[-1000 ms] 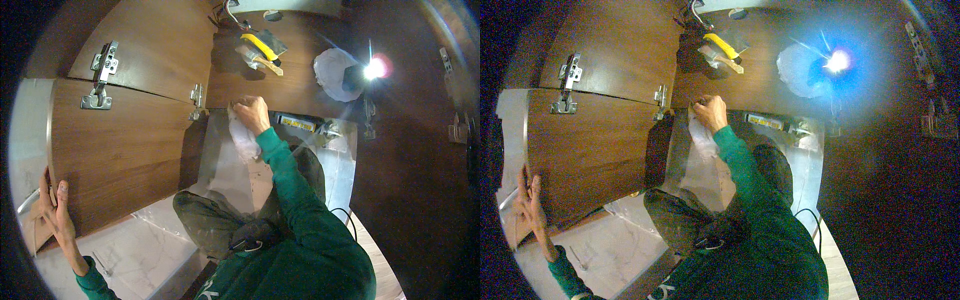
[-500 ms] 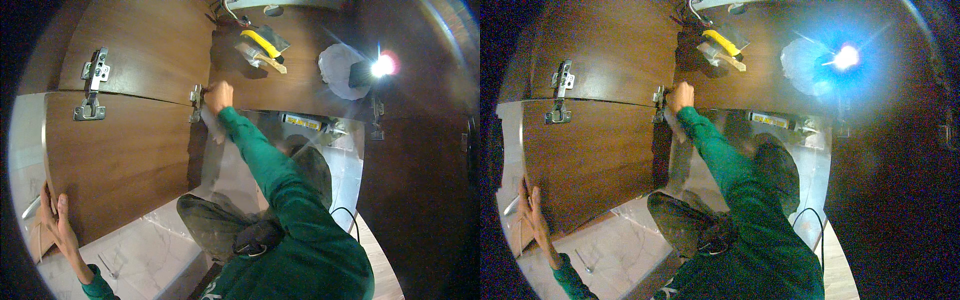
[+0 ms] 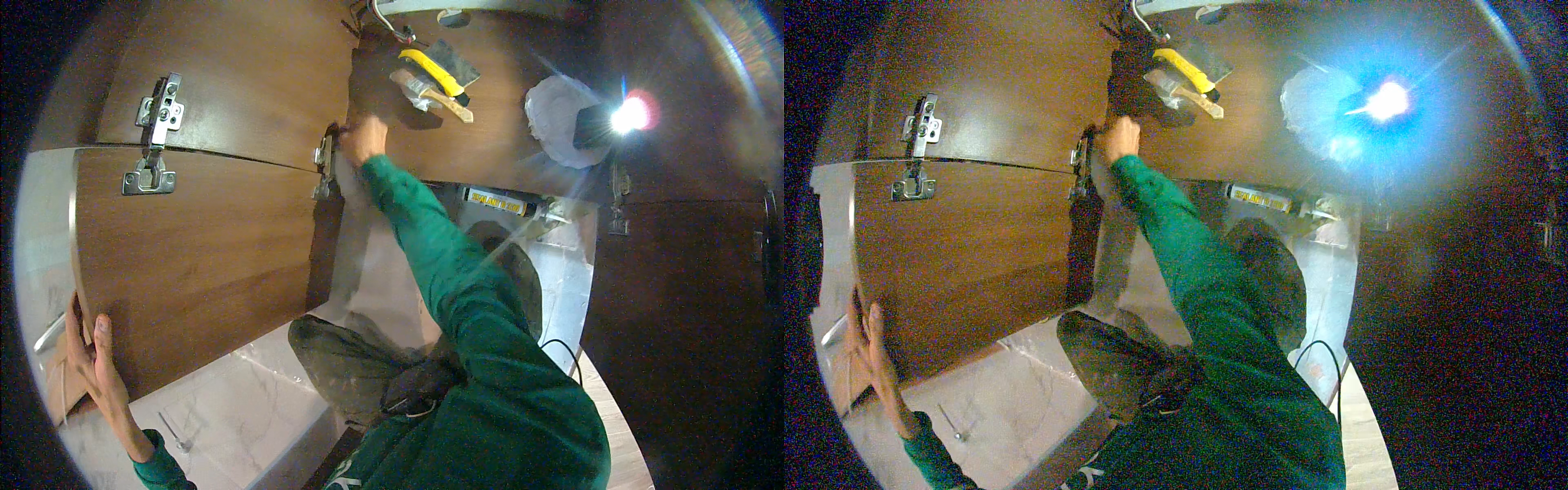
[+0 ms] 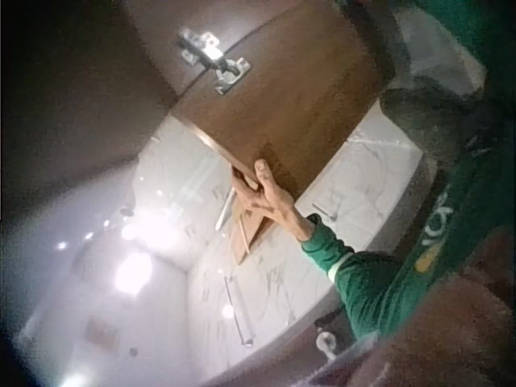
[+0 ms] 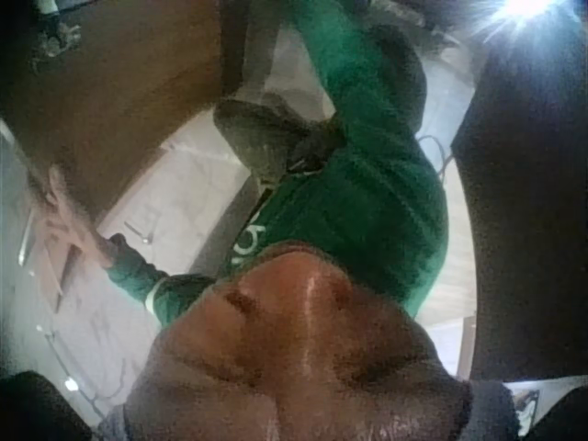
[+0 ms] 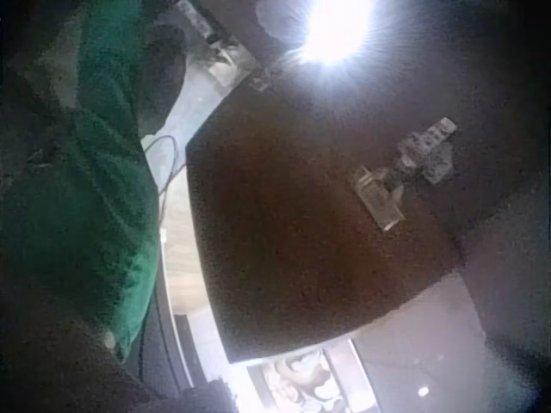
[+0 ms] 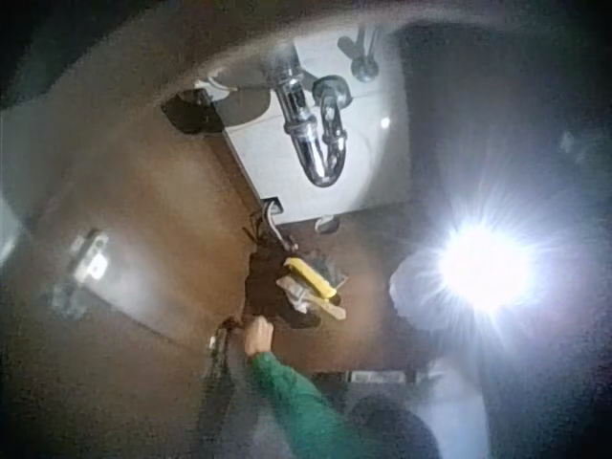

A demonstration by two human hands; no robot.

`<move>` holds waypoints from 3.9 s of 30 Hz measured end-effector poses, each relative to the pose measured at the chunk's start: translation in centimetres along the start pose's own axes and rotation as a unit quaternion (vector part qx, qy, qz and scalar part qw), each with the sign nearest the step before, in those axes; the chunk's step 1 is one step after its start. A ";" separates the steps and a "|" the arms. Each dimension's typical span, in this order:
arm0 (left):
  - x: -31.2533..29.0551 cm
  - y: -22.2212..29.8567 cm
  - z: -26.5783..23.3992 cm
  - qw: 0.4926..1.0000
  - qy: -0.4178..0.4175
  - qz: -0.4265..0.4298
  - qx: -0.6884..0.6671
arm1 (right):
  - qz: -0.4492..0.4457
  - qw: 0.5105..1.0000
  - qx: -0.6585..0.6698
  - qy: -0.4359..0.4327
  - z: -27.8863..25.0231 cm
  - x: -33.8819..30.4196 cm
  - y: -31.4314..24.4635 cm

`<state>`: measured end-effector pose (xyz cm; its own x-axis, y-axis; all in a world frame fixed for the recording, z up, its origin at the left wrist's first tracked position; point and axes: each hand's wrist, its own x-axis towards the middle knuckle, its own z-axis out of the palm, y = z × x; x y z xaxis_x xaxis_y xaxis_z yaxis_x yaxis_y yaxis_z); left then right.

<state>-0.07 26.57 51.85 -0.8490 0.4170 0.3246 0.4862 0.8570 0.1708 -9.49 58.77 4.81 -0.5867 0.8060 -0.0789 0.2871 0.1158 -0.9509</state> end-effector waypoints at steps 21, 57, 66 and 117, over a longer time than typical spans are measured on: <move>0.1 0.1 0.1 0.999 0.027 -0.004 0.041 | -0.028 0.998 0.050 -0.022 0.5 -4.1 1.3; -1.4 3.5 0.0 0.997 0.030 0.062 0.040 | -0.080 0.978 -0.180 -0.067 -3.4 -4.8 -1.1; -1.3 3.6 -0.7 0.998 0.010 0.048 0.038 | -0.098 0.970 -0.221 0.010 -1.7 4.6 -4.2; 1.2 16.5 4.7 0.715 0.083 0.365 -0.590 | 0.001 0.985 0.137 0.106 -39.3 -36.7 -5.5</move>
<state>5.96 42.62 50.73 -0.2912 0.4970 0.8175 0.7071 -0.4638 0.5338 40.22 51.33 24.67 -0.4058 0.9129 -0.0444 0.0569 -0.0233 -0.9981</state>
